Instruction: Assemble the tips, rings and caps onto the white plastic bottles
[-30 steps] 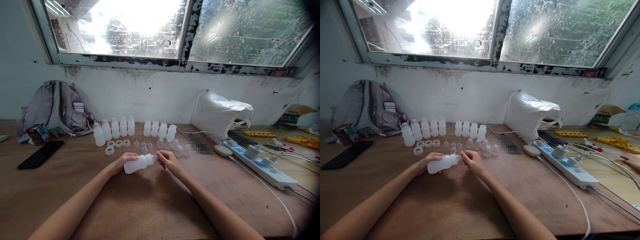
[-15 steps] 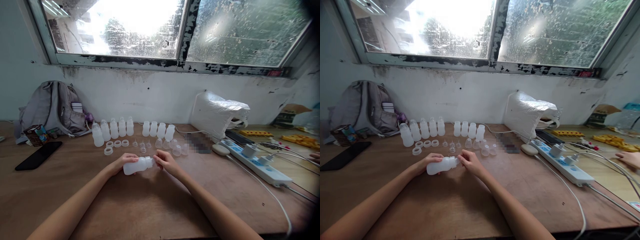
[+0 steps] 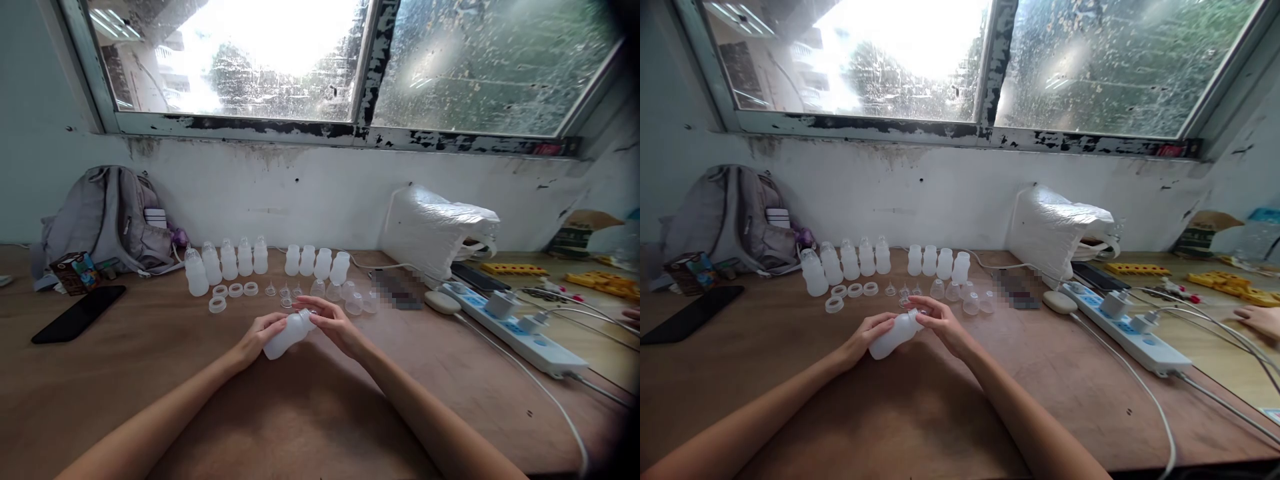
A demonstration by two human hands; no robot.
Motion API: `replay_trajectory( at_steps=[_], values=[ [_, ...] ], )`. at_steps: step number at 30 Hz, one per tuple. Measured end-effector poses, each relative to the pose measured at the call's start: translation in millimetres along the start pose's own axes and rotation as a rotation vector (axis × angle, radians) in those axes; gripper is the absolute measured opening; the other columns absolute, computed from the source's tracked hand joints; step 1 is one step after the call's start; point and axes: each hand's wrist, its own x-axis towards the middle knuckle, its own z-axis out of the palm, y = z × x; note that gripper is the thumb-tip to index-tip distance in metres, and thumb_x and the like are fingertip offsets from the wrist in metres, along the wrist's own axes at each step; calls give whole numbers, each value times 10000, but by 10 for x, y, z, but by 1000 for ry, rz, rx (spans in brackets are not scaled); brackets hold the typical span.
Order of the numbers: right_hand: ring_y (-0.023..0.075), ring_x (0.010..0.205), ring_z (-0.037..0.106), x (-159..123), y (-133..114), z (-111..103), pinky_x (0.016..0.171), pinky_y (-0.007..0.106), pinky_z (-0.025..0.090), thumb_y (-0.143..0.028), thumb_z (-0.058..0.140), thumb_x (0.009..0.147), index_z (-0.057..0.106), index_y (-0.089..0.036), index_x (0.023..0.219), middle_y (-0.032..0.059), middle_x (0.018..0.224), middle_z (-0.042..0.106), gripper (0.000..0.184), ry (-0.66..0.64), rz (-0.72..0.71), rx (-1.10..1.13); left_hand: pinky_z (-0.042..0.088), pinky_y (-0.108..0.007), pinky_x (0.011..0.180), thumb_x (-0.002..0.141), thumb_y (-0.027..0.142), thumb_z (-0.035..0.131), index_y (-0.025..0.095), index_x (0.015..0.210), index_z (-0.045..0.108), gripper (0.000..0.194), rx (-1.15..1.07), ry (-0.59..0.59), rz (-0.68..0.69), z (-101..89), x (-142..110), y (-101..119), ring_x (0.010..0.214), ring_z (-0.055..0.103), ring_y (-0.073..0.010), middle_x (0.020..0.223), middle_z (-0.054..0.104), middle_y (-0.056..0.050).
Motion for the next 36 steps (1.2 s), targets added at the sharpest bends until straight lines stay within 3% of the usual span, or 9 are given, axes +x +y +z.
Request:
replay_trajectory(
  at_steps=[6,12,15,20,24,29,32,36],
  values=[
    [196,911,568,-6,-26,17,830,356,407,-253,669,628,355,-263,1238,86,1057,595,687,28,-3,91,377,-226,473,777,530,406,100,1046,541,525,-418,-109,-229,10,23,-9,543,539,-140,787,621,-111],
    [217,979,528,-25,-38,52,842,337,399,-333,653,645,560,-188,1067,103,1079,580,456,-10,11,45,399,-238,514,756,588,398,96,1063,526,594,-505,-216,-290,39,-32,35,567,537,-132,838,601,-121],
    [222,943,540,-32,-25,75,803,332,418,-362,640,662,592,-166,1009,107,1047,595,400,33,-14,-3,390,-227,522,740,520,493,108,1007,553,495,-384,-174,-209,79,-59,76,600,535,-131,838,593,-107],
    [215,939,545,-44,16,101,797,316,419,-384,621,686,583,-193,1019,84,1011,613,386,98,-88,-57,355,-217,525,723,464,543,122,951,596,414,23,-34,26,105,-64,149,614,519,-136,760,602,-50],
    [212,941,545,-57,31,100,809,322,418,-371,603,711,569,-192,1034,83,1016,609,371,116,-131,-103,383,-245,686,750,415,529,183,1068,566,395,270,42,159,124,-101,218,822,535,-200,928,618,-34],
    [196,959,538,-2,46,33,826,319,416,-372,596,715,557,-204,1048,65,1031,600,375,76,-148,-247,390,-269,778,748,393,535,195,1142,507,442,490,150,261,100,-106,195,901,542,-225,1041,598,-49],
    [171,830,565,74,78,-121,749,293,437,-384,592,707,586,-193,983,65,976,610,335,248,-213,-430,378,-269,839,740,398,544,198,1138,499,447,597,259,299,17,-53,101,978,526,-228,1105,572,-52],
    [133,530,498,128,49,-509,529,264,397,-406,524,726,615,-159,890,52,730,603,309,699,-168,-779,395,-276,849,745,426,528,208,1138,483,452,750,280,301,-106,6,-39,980,534,-207,1115,567,-45]
  ],
)
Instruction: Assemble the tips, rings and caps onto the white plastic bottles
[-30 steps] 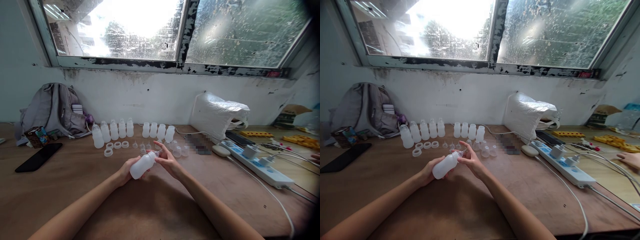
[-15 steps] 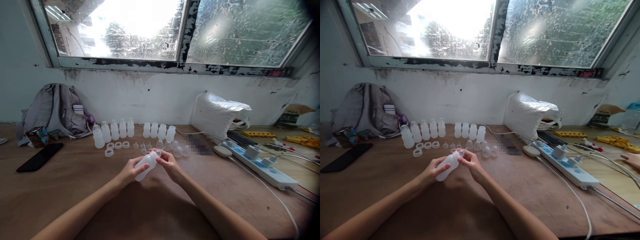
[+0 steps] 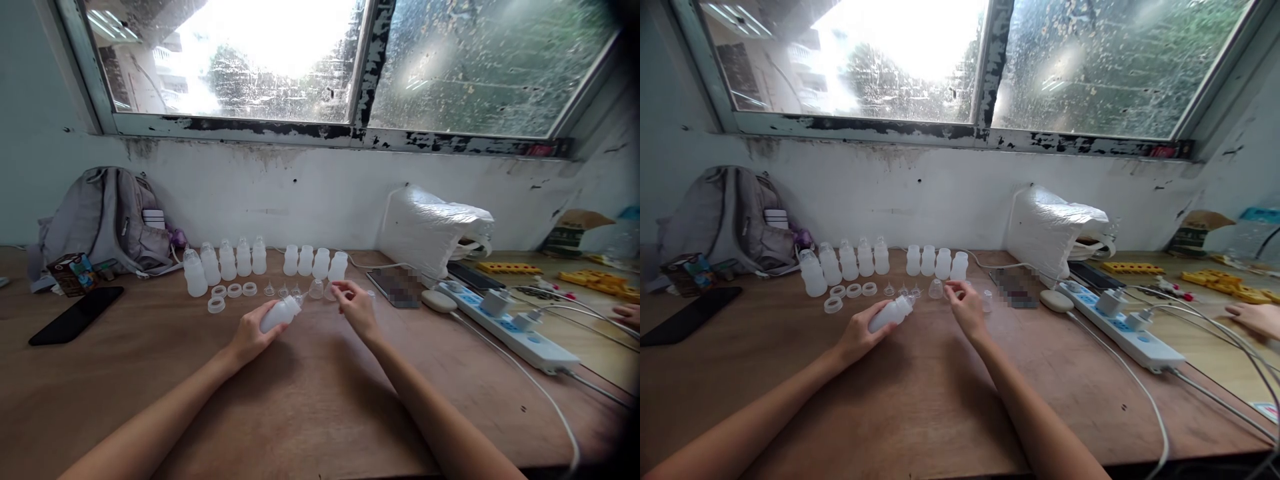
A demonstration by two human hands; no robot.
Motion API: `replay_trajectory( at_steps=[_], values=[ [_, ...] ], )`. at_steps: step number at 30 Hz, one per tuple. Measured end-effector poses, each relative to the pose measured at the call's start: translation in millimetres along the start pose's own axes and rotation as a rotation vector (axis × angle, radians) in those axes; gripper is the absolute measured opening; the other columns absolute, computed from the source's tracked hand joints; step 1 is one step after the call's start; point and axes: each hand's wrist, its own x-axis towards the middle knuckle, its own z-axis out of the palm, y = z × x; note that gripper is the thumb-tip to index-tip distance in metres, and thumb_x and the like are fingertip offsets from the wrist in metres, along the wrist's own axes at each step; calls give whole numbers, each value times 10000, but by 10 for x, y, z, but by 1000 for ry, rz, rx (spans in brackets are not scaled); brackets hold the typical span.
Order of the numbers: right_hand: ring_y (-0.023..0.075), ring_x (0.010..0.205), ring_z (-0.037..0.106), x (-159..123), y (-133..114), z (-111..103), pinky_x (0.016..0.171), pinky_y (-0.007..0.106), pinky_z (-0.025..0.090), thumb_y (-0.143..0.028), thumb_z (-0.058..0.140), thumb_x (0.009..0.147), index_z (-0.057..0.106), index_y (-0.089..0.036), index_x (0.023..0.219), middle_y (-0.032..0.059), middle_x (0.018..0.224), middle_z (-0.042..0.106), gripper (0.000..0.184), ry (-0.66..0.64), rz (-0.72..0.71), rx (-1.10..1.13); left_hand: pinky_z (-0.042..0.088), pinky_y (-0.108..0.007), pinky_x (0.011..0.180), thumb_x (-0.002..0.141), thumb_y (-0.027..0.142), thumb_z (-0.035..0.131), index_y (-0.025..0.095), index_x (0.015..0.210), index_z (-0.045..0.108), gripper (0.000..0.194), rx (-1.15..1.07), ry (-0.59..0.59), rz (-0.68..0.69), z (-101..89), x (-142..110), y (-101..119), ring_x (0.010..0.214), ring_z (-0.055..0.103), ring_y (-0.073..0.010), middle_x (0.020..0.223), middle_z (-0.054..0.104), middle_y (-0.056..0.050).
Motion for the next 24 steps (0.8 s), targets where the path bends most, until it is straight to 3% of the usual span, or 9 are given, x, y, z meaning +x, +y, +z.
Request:
replay_trajectory(
  at_steps=[3,7,10,12,17,20,24],
  values=[
    [160,616,525,180,141,-233,595,267,381,-297,520,704,646,-154,824,44,679,581,225,96,-1,-384,405,-317,858,739,426,532,216,1181,444,496,151,-40,82,12,-11,-80,983,532,-214,1117,561,-53],
    [178,700,550,301,240,-455,599,253,370,-239,523,671,671,-182,866,62,763,584,251,-55,124,-693,417,-358,853,745,425,522,222,1198,425,506,289,-79,185,24,-27,-107,962,540,-221,1051,584,-56],
    [173,685,561,311,282,-482,580,242,365,-251,549,660,656,-188,910,52,752,600,279,-186,170,-737,424,-353,857,752,423,515,227,1199,417,498,288,-77,195,28,-22,-119,976,537,-212,1080,572,-54],
    [177,682,563,297,292,-453,565,241,362,-331,568,659,650,-177,837,49,733,606,250,-228,181,-720,427,-345,861,753,421,515,230,1197,414,493,265,-70,179,26,-14,-129,987,536,-207,1108,560,-52],
    [185,656,558,251,244,-355,533,243,355,-567,525,633,579,-186,751,42,687,596,402,-207,157,-648,423,-342,873,759,434,504,227,1183,420,480,239,-65,165,16,-6,-120,997,533,-200,1124,552,-49],
    [177,637,549,242,202,-343,545,247,360,-549,475,683,574,-191,768,33,662,575,381,-126,123,-604,416,-340,882,759,434,505,227,1185,418,482,235,-74,182,9,-8,-105,1015,524,-200,1139,545,-49],
    [211,786,539,259,237,-416,642,283,375,-408,437,749,575,-180,855,79,842,562,286,186,78,-703,413,-343,885,756,426,511,228,1186,418,482,228,-72,175,6,-10,-103,1016,524,-201,1139,546,-51]
  ],
)
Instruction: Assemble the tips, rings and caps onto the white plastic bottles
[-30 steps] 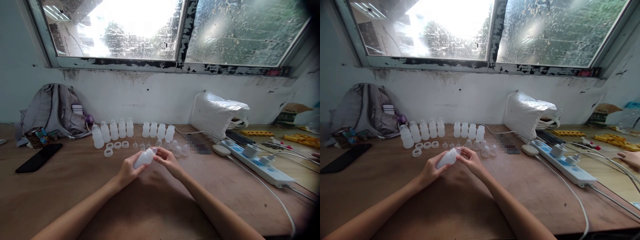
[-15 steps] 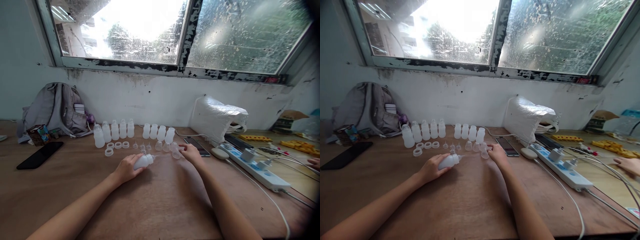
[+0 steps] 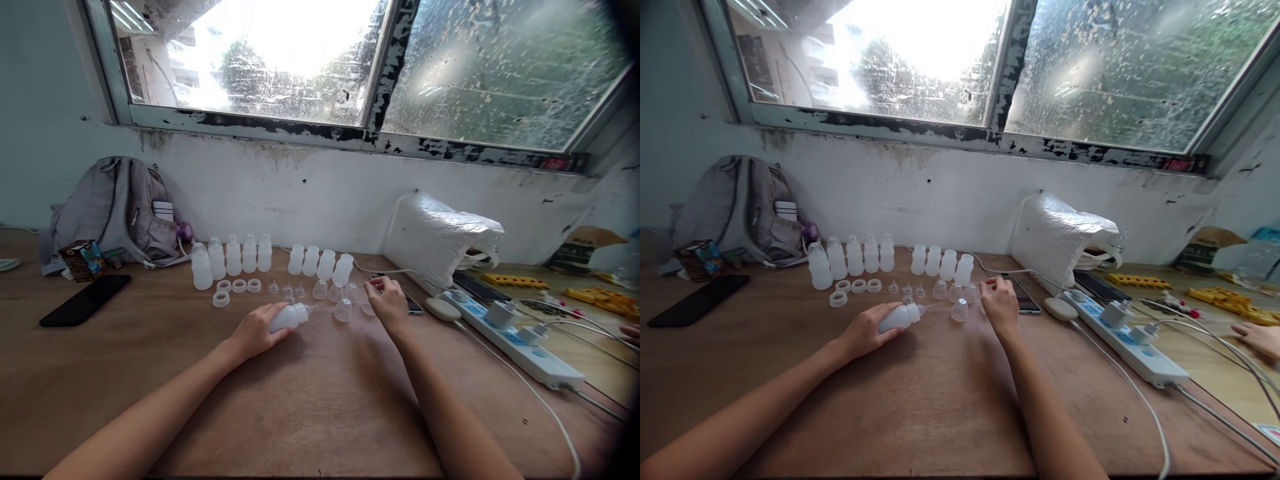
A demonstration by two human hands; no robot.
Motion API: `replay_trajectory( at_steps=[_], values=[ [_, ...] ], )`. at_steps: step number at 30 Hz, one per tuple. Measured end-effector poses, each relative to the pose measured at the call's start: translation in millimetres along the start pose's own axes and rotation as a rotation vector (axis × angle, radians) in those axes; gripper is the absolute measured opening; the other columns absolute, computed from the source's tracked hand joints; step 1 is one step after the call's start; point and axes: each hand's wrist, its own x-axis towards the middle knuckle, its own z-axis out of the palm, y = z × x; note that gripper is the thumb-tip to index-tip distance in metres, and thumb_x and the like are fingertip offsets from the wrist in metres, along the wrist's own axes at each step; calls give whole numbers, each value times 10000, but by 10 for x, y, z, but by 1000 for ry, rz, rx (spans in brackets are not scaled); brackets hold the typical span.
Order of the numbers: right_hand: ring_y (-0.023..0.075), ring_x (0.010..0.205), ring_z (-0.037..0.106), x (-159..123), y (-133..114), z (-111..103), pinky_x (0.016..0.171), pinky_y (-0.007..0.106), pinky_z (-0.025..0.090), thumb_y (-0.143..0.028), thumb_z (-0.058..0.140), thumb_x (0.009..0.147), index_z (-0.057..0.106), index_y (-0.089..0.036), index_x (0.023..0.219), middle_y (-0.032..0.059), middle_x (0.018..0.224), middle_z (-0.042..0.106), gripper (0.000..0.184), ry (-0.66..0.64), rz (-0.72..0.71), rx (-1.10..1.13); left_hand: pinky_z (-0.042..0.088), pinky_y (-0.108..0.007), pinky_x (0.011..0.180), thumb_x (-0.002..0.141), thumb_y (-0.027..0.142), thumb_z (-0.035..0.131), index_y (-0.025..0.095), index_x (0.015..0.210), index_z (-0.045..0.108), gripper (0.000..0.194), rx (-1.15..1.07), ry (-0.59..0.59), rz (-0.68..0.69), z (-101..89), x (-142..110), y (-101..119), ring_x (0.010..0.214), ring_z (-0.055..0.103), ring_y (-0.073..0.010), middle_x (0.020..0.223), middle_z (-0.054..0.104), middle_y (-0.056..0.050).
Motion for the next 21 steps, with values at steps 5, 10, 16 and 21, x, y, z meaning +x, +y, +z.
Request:
replay_trajectory(
  at_steps=[5,10,16,21],
  values=[
    [282,891,514,58,227,100,686,342,378,-328,495,722,558,-150,984,149,972,533,323,-106,46,-176,413,-345,884,746,420,523,227,1189,423,494,-8,-7,-13,12,-2,-18,1017,525,-208,1137,549,-55],
    [213,710,554,59,196,139,641,318,404,-403,517,722,554,-147,856,100,806,591,291,-12,23,86,423,-345,870,740,445,519,229,1186,431,503,-23,-10,-64,26,4,-45,1005,533,-216,1137,550,-55],
    [153,583,553,-146,-168,13,572,269,448,-488,518,724,539,-165,846,29,661,573,346,139,-121,573,418,-337,880,745,449,513,228,1185,430,500,-26,-12,-64,22,10,-54,1003,533,-209,1133,553,-49],
    [142,541,569,-369,-360,109,519,257,472,-490,491,747,567,-164,912,34,683,602,373,-111,-179,828,405,-325,901,739,436,528,226,1187,433,504,-39,-21,-36,4,16,-43,1031,518,-202,1157,542,-45]
  ],
)
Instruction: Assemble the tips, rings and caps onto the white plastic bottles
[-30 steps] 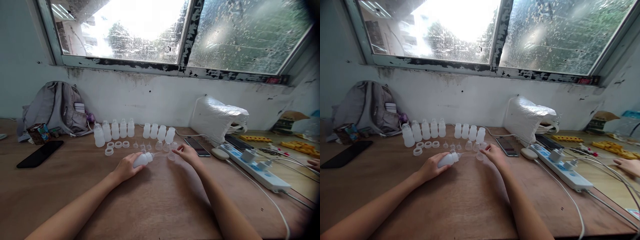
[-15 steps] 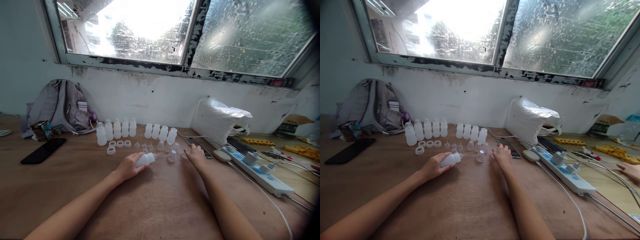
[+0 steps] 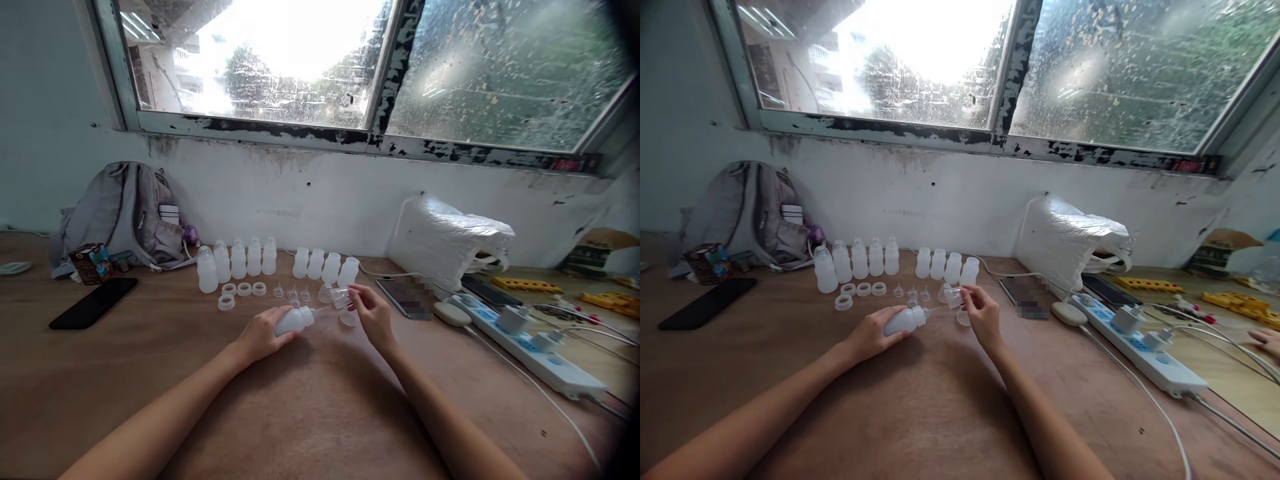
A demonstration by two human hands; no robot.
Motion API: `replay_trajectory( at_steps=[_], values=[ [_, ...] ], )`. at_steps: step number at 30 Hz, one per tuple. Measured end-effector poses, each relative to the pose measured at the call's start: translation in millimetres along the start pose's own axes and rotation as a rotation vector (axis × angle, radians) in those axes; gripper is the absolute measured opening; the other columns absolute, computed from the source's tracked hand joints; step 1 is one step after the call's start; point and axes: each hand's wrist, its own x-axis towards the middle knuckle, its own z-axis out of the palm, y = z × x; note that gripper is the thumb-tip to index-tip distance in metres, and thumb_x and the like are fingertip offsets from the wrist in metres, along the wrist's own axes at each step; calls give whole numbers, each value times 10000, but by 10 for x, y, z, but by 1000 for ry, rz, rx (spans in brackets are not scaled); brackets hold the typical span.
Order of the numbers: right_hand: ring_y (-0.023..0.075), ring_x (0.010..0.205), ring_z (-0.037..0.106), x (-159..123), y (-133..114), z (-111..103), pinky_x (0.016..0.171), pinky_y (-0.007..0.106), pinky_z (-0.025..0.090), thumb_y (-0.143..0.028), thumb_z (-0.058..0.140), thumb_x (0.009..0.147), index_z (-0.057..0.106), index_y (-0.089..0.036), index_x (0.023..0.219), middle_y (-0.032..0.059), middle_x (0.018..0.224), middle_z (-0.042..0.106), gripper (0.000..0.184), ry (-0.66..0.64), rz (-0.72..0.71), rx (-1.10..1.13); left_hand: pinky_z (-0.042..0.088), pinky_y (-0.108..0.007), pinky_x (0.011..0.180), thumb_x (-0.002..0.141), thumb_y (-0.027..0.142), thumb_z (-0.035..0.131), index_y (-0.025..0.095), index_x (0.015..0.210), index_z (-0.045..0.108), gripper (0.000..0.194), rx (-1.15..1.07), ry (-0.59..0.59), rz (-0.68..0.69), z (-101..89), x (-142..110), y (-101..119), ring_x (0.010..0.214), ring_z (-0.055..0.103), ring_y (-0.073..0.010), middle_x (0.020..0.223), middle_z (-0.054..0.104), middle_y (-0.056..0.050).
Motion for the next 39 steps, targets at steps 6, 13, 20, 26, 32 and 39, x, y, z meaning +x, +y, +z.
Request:
replay_trajectory(
  at_steps=[6,13,20,26,32,39],
  values=[
    [106,391,465,-168,-73,196,397,211,373,-513,474,750,545,-163,711,-22,475,491,359,-99,65,-60,418,-335,877,743,423,527,235,1191,430,496,-19,-11,4,-27,1,17,1007,531,-206,1133,554,-45],
    [81,364,374,-250,-132,270,411,208,304,-495,451,772,455,-180,537,-47,413,420,392,-130,40,-186,415,-318,878,729,407,556,246,1180,443,492,-72,-52,96,-69,-10,11,1009,530,-190,1137,554,-34],
    [80,401,353,-307,-152,310,429,207,283,-446,438,793,355,-187,458,-52,397,360,432,-131,4,-144,414,-298,876,722,396,568,238,1165,461,482,-110,-88,132,-108,-19,42,1020,528,-184,1155,548,-31],
    [83,405,374,-355,-171,326,403,200,289,-439,417,800,414,-186,525,-51,438,376,374,-195,5,-73,411,-298,875,713,381,579,234,1162,469,485,-126,-114,147,-109,-24,58,1008,534,-186,1143,558,-32],
    [99,424,437,-425,-182,366,417,196,337,-411,315,848,519,-185,661,-40,464,430,357,-331,23,-33,421,-302,855,697,383,592,214,1141,492,485,-188,-130,116,-117,-19,63,967,555,-196,1105,582,-44],
    [109,467,445,-460,-222,349,468,206,338,-375,279,858,506,-186,678,-25,497,451,346,-280,-84,-128,461,-284,778,699,387,580,200,1115,521,460,-264,-128,83,-107,-37,127,871,592,-194,1026,624,-39]
  ],
)
